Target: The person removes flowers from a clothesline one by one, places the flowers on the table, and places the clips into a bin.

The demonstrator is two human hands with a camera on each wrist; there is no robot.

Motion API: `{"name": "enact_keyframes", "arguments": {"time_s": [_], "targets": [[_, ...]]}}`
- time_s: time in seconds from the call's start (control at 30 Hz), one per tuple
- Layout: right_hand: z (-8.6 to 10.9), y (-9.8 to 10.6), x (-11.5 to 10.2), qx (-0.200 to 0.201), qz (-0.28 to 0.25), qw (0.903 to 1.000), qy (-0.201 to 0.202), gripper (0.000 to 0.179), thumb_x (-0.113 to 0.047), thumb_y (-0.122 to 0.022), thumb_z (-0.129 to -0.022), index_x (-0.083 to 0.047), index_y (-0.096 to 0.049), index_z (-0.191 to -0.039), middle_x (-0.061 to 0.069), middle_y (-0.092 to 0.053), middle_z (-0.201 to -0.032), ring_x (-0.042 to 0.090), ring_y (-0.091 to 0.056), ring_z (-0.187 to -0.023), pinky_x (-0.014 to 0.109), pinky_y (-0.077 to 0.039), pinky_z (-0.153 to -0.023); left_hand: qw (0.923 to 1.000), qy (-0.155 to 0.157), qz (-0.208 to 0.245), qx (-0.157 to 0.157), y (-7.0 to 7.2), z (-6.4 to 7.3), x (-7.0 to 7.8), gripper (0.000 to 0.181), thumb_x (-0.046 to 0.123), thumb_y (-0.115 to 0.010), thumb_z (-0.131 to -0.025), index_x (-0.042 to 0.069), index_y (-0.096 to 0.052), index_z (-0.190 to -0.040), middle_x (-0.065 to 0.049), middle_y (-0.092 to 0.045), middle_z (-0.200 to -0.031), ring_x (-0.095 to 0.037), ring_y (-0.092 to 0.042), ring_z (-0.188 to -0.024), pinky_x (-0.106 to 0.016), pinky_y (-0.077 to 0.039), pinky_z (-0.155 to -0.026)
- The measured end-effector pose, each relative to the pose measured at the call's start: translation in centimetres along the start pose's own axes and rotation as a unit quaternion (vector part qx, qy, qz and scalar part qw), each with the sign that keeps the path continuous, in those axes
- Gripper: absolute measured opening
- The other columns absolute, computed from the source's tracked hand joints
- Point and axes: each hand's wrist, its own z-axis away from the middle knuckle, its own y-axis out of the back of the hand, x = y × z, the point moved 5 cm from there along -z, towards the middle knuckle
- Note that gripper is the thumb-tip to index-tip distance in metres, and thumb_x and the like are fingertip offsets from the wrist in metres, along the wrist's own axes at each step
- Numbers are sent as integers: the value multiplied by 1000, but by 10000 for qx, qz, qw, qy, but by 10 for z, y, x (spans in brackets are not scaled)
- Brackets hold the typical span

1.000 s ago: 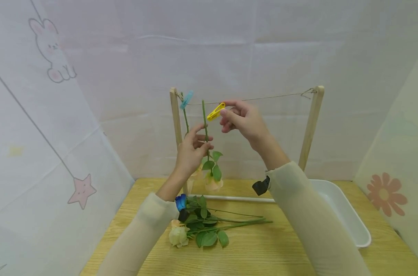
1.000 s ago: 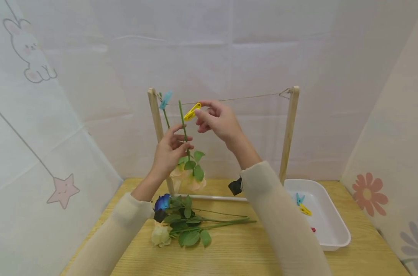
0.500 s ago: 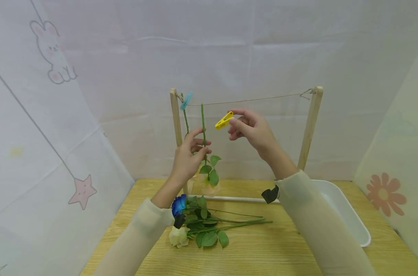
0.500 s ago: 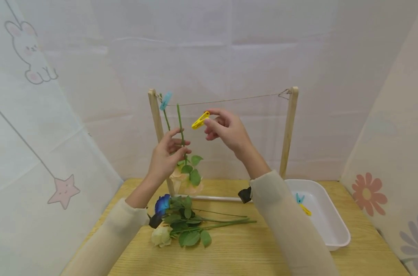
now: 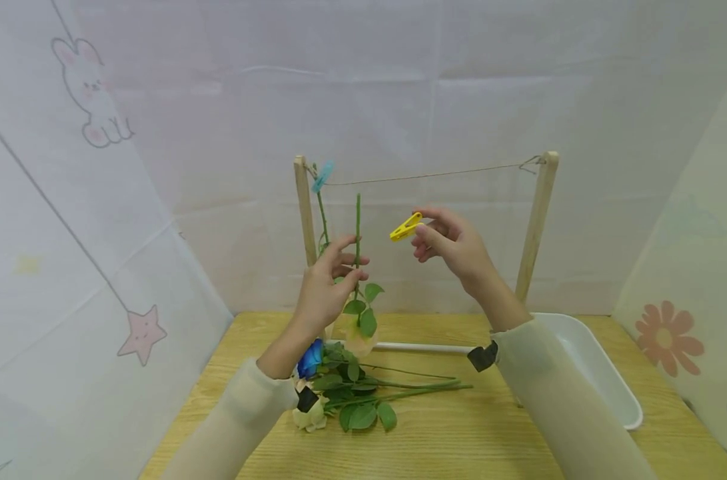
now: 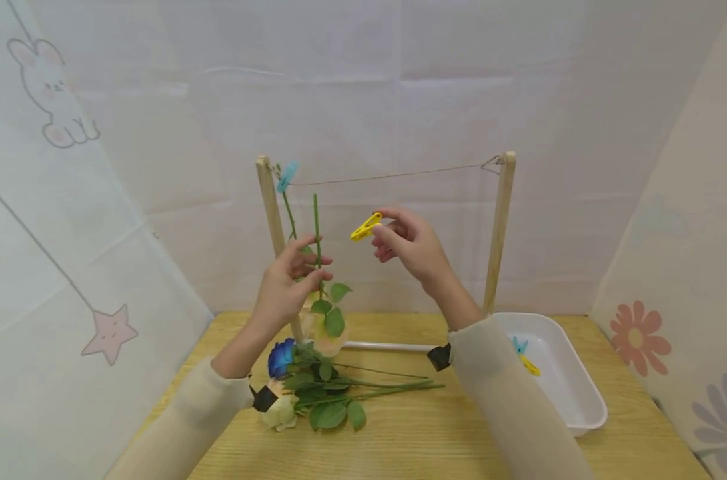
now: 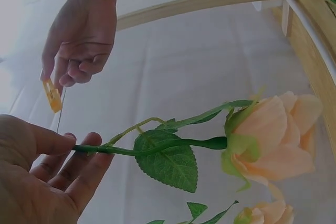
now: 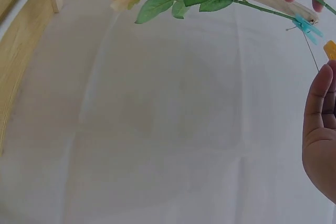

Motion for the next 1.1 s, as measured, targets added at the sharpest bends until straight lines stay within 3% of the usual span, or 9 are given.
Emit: {"name": "enact_keyframes", "arguments": {"time_s": [0.27, 0.43, 0.5, 0.6, 0.7, 0.83, 0.97, 1.03, 1.1], "targets": [[16, 2, 4, 39, -129, 9999, 97, 41, -13, -63, -101, 0, -56, -139, 6, -71, -90, 16, -69, -73, 31, -61, -71, 9979, -467, -447, -66, -2, 10, 6, 55, -4, -62, -97, 18, -49, -146, -5, -74, -111, -21, -74, -88, -22, -29, -36], [24, 8, 9, 92, -132, 9999, 40, 39, -13, -62, -102, -1, -56, -139, 5, -70, -90, 17, -69, -73, 32, -61, -72, 9947, -757, -684, -119, -4, 15, 10, 55, -4, -63, -97, 15, -48, -147, -6, -74, -113, -21, -74, -88, -21, -31, -36], [27, 10, 12, 118, -188, 9998, -4, 39, -13, -62, -102, -1, -56, -139, 5, -70, -90, 18, -69, -73, 32, -61, -72, 9922, -919, -827, -145, -6, 18, 12, 55, -4, -64, -97, 14, -49, -147, -7, -74, -114, -21, -75, -89, -19, -40, -40], [32, 13, 14, 153, -282, 9995, -37, 38, -13, -61, -102, -2, -56, -138, 5, -70, -90, 17, -69, -73, 31, -61, -72, 9864, -1216, -1081, -226, -9, 24, 16, 57, -4, -65, -96, 13, -49, -148, -9, -73, -117, -21, -75, -92, -18, -55, -57], [37, 17, 17, 204, -360, 9991, -24, 35, -12, -60, -103, -4, -58, -137, 4, -69, -89, 16, -69, -72, 30, -61, -72, 9769, -1587, -1402, -279, -14, 29, 22, 57, -4, -66, -95, 11, -50, -147, -10, -73, -119, -22, -75, -95, -22, -60, -73], [44, 25, 22, 276, -494, 9984, 0, 31, -11, -60, -103, -5, -60, -133, 3, -69, -88, 16, -69, -72, 29, -61, -72, 9592, -2107, -1872, -208, -21, 36, 31, 54, -5, -68, -94, 7, -53, -144, -11, -73, -119, -23, -75, -96, -24, -61, -74], [53, 33, 31, 408, -605, 9973, -64, 30, -12, -59, -103, -4, -61, -132, 5, -68, -88, 17, -68, -73, 29, -61, -73, 9407, -2541, -2247, -62, -26, 42, 39, 53, -5, -69, -93, 5, -56, -143, -13, -73, -117, -22, -75, -87, -25, -60, -64], [58, 38, 35, 484, -662, 9966, -127, 30, -13, -59, -104, -4, -60, -133, 5, -67, -89, 17, -67, -75, 29, -60, -73, 9303, -2685, -2498, 18, -29, 44, 41, 52, -4, -68, -93, 7, -56, -143, -12, -74, -113, -16, -71, -71, -21, -54, -54], [64, 43, 39, 508, -731, 9959, -152, 31, -13, -57, -104, -4, -59, -134, 4, -67, -90, 17, -67, -77, 28, -60, -73, 9161, -2802, -2864, 142, -31, 47, 43, 53, -4, -68, -93, 10, -57, -143, -9, -75, -102, -9, -57, -53, -18, -42, -44]]}}
